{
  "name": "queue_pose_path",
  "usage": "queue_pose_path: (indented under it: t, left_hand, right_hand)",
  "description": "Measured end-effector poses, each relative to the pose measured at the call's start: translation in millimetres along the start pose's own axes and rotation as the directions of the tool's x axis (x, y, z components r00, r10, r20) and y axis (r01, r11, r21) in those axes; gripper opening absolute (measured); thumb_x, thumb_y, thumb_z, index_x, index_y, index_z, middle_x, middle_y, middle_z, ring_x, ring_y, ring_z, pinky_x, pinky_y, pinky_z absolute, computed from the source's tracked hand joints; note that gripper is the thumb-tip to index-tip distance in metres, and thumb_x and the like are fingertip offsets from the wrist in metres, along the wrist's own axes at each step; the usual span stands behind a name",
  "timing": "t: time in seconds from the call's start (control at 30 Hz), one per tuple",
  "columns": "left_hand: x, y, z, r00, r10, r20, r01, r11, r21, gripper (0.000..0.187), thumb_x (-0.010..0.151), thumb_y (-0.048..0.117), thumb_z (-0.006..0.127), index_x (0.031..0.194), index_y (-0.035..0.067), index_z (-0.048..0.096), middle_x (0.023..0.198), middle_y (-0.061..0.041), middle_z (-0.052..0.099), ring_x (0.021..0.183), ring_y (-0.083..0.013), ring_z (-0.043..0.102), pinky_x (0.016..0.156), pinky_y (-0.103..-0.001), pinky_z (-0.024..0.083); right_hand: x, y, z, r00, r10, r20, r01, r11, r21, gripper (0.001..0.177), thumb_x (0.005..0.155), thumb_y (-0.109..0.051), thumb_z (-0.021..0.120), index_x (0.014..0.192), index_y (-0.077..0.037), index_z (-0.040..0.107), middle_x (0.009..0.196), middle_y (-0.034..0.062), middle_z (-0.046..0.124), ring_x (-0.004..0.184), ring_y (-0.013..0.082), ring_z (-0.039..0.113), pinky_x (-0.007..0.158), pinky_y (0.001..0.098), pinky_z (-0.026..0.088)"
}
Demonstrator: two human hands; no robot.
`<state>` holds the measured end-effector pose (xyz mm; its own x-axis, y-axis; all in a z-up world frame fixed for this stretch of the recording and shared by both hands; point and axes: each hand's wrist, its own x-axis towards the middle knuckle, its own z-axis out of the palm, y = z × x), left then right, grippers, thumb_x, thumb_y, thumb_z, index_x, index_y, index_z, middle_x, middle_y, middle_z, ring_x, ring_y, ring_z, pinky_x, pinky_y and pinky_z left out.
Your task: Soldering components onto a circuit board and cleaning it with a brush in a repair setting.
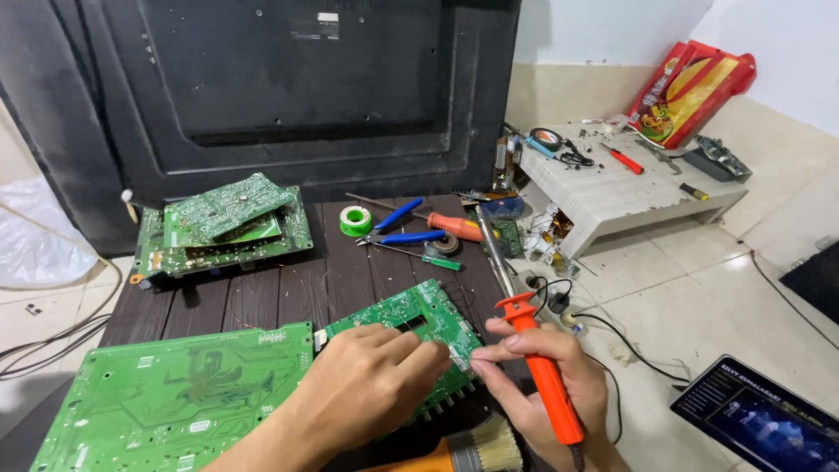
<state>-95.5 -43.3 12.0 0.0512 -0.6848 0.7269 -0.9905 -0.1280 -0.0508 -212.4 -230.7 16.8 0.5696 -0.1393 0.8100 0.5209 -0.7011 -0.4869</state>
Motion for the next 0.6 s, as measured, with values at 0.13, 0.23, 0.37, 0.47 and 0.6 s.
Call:
queue_pose_path:
  t: [0.13, 0.23, 0.37, 0.47, 0.6]
  left_hand:
    - [2.4, -1.2, -3.3, 0.999, -0.028, -0.033, 0.029, 0.999, 0.034, 0.011, 0.103, 0.021, 0.064, 0.095, 0.014, 0.063, 0.064, 0.001, 0.056, 0.050, -0.0225, 0.055, 0.050, -0.037, 0.045]
    - [2.7, -3.4, -5.4, 0.999, -0.020, -0.043, 0.022, 0.999, 0.032, 0.010, 0.102, 0.023, 0.066, 0.100, 0.014, 0.065, 0.066, 0.001, 0.057, 0.053, -0.0221, 0.057, 0.051, -0.036, 0.046]
    - [2.4, -6.5, -7.8, 0.999, -0.011, -0.041, 0.013, 0.999, 0.029, 0.006, 0.102, 0.017, 0.064, 0.096, 0.015, 0.065, 0.061, 0.002, 0.052, 0.049, -0.0202, 0.053, 0.045, -0.035, 0.042]
    - [1.5, -8.6, -5.7, 0.998, -0.031, -0.052, 0.032, 0.999, 0.026, 0.010, 0.102, 0.019, 0.067, 0.092, 0.015, 0.066, 0.060, 0.002, 0.055, 0.047, -0.0209, 0.055, 0.043, -0.035, 0.042]
    - [0.4, -7.6, -2.3, 0.999, -0.039, -0.024, 0.039, 0.998, 0.040, 0.012, 0.102, 0.017, 0.064, 0.090, 0.017, 0.063, 0.060, 0.003, 0.055, 0.046, -0.0210, 0.054, 0.043, -0.035, 0.042]
  right_hand:
    - [-4.6, 3.0, -1.5, 0.997, 0.048, -0.067, -0.046, 0.999, 0.028, 0.041, 0.075, -0.002, 0.084, 0.103, -0.010, 0.055, 0.084, 0.0084, 0.080, 0.100, 0.0289, 0.081, 0.104, 0.0413, 0.062]
    - [-5.9, 6.5, -6.5, 0.998, 0.047, -0.051, -0.044, 0.998, 0.052, 0.043, 0.077, 0.000, 0.083, 0.106, -0.010, 0.053, 0.084, 0.0085, 0.080, 0.100, 0.0305, 0.081, 0.104, 0.0426, 0.063]
    - [-7.4, 13.6, -17.2, 0.999, 0.053, -0.010, -0.052, 0.998, 0.031, 0.048, 0.075, 0.001, 0.084, 0.109, -0.010, 0.052, 0.094, 0.0138, 0.077, 0.104, 0.0275, 0.081, 0.109, 0.0410, 0.059]
    - [-9.7, 18.0, -22.8, 0.995, 0.096, -0.005, -0.096, 0.995, 0.016, 0.054, 0.072, 0.002, 0.085, 0.111, -0.010, 0.051, 0.105, 0.0178, 0.076, 0.108, 0.0248, 0.080, 0.110, 0.0373, 0.058]
    - [-8.0, 14.5, -18.9, 0.993, 0.105, 0.061, -0.112, 0.987, 0.116, 0.057, 0.069, 0.003, 0.087, 0.113, -0.009, 0.052, 0.120, 0.0276, 0.073, 0.101, 0.0261, 0.083, 0.105, 0.0365, 0.061]
